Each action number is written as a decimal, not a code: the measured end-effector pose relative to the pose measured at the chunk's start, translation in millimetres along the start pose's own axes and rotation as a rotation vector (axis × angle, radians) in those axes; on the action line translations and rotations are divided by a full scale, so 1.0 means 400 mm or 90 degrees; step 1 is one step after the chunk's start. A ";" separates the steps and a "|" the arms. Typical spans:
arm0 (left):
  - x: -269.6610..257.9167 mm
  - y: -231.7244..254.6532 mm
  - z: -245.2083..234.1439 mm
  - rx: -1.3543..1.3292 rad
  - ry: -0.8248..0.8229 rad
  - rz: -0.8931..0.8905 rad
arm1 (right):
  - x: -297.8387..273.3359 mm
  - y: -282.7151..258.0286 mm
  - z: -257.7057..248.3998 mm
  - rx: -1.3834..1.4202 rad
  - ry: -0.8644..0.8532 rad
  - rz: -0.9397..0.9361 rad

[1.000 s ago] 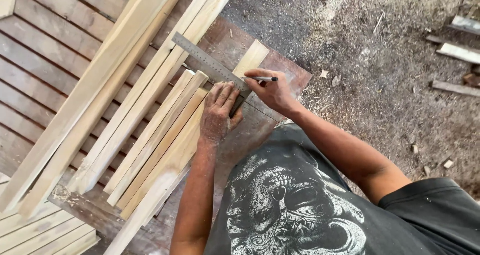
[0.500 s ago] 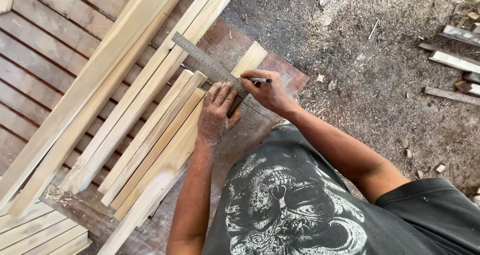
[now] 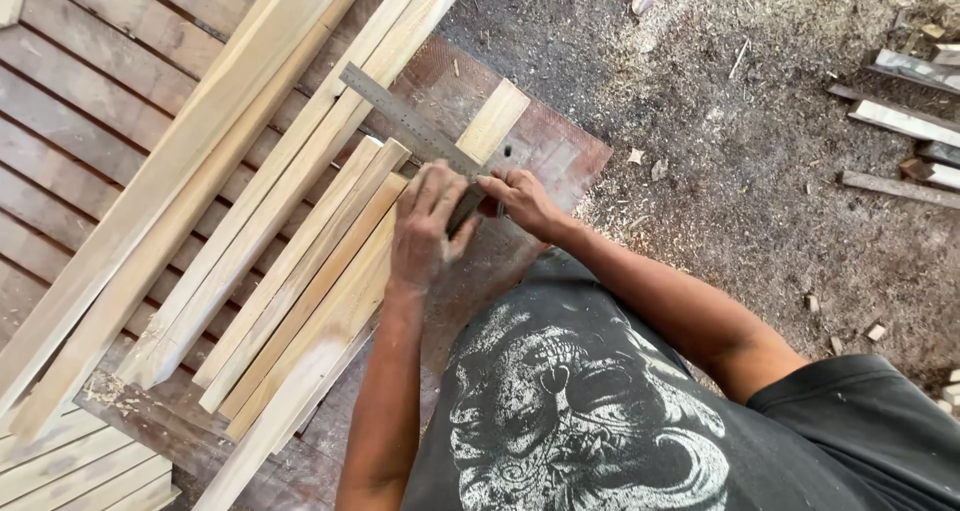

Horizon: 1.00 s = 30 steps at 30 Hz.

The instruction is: Marking wood pieces with a square and a pen for cutting or assembly.

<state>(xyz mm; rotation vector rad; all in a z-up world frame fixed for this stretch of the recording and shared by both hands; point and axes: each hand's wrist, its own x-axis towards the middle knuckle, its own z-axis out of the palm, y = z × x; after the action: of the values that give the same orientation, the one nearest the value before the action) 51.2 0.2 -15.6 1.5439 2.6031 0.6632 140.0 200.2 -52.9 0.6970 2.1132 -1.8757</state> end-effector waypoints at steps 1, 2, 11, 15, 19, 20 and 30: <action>-0.023 0.002 -0.006 -0.017 0.010 -0.026 | -0.001 0.024 0.018 0.138 -0.026 0.010; -0.074 -0.003 -0.034 -0.014 0.014 -0.025 | -0.017 0.032 0.008 0.137 -0.026 0.006; -0.651 -0.116 -0.192 0.288 -0.002 -0.483 | -0.116 0.088 -0.140 0.118 -0.045 -0.097; -0.704 -0.178 -0.240 0.345 0.002 -0.428 | -0.079 0.050 -0.214 0.092 0.121 -0.067; -0.675 -0.297 -0.280 0.423 0.020 -0.340 | -0.082 -0.007 -0.300 0.234 0.218 -0.177; -0.673 -0.351 -0.300 0.419 0.022 -0.332 | -0.088 -0.002 -0.320 0.232 0.227 -0.178; -0.488 -0.661 -0.520 0.524 0.125 -0.236 | -0.152 0.043 -0.358 0.356 0.325 -0.226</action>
<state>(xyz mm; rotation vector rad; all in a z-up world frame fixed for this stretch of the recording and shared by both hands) -121.5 -344.3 38.0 1.0431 3.4106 -0.3616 220.7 329.4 -17.2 1.0635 2.0882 -2.7897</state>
